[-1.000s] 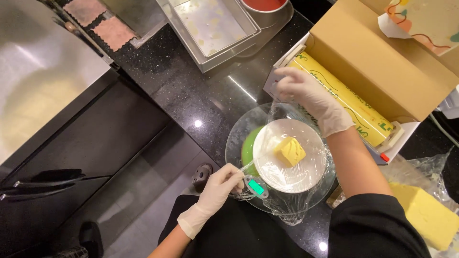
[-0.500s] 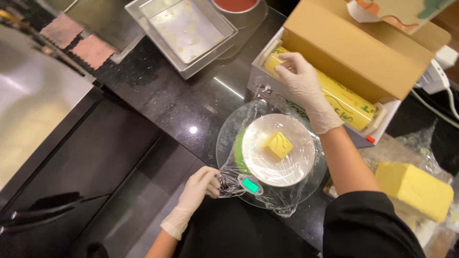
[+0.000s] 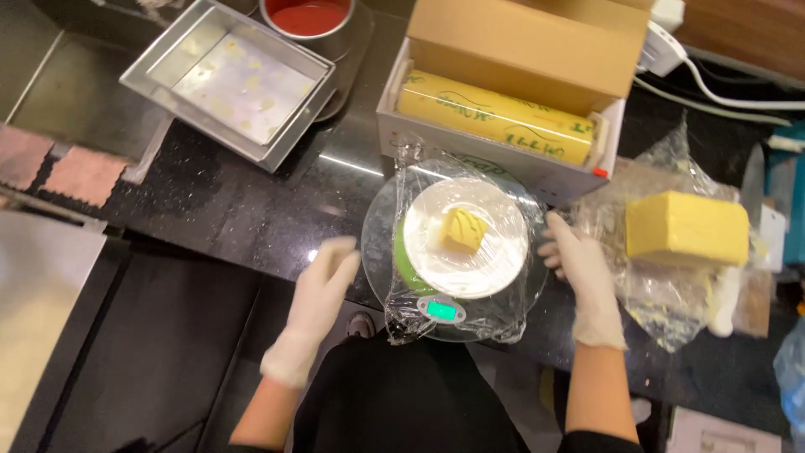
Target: The person puts on gloves, prepares a digital scale, and cuts a large block of butter into smaller portions, weighing each piece individually.
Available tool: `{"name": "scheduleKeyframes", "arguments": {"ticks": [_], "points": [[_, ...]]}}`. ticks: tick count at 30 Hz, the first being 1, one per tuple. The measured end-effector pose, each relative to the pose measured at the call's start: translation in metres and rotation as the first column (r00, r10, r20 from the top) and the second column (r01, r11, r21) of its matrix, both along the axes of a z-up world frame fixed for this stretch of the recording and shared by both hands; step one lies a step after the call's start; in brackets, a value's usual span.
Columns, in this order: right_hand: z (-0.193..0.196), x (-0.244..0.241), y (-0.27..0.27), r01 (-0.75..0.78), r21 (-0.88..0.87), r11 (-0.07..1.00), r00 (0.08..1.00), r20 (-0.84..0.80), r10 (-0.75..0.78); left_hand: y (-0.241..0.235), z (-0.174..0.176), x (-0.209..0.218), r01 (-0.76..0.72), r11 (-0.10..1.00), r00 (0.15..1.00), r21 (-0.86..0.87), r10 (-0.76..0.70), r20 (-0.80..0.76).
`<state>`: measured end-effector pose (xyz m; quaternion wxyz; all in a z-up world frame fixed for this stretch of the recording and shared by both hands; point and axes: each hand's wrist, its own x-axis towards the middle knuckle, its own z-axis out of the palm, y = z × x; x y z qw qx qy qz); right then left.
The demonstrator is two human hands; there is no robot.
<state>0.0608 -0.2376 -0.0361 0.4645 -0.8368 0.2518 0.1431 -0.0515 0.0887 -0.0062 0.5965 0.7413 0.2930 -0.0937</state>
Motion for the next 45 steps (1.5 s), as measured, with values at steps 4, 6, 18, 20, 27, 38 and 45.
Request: {"name": "scheduleKeyframes", "arguments": {"ticks": [4,6,18,20,27,38,45], "points": [[-0.027,0.016,0.008,0.07,0.049,0.996,0.996,0.049,-0.073,-0.023,0.023,0.083,0.279,0.883,0.827,0.377,-0.421,0.374],[-0.04,0.026,0.009,0.109,0.04,0.993,0.991,0.078,-0.112,-0.039,0.01,0.125,0.29,0.785,0.681,0.547,-0.571,0.458],[-0.04,0.024,0.045,0.322,0.169,0.932,0.787,0.499,-0.363,-0.126,-0.077,0.25,0.439,-0.012,0.182,0.898,-0.978,-0.103],[-0.054,0.027,0.041,0.333,0.018,0.943,0.821,0.486,-0.299,-0.12,-0.078,0.254,0.417,-0.01,0.133,0.909,-0.989,-0.072],[-0.061,0.028,0.028,0.331,0.039,0.943,0.837,0.449,-0.312,-0.103,-0.06,0.251,0.613,0.048,0.166,0.789,-0.984,-0.07],[-0.093,0.024,-0.008,0.439,0.353,0.826,0.779,0.308,-0.546,-0.077,-0.028,0.238,0.713,0.452,0.439,0.536,-0.884,0.161],[-0.012,-0.068,0.01,0.446,0.41,0.796,0.791,0.237,-0.565,-0.013,0.041,0.196,0.444,0.875,0.714,0.193,-0.476,0.514]]}}
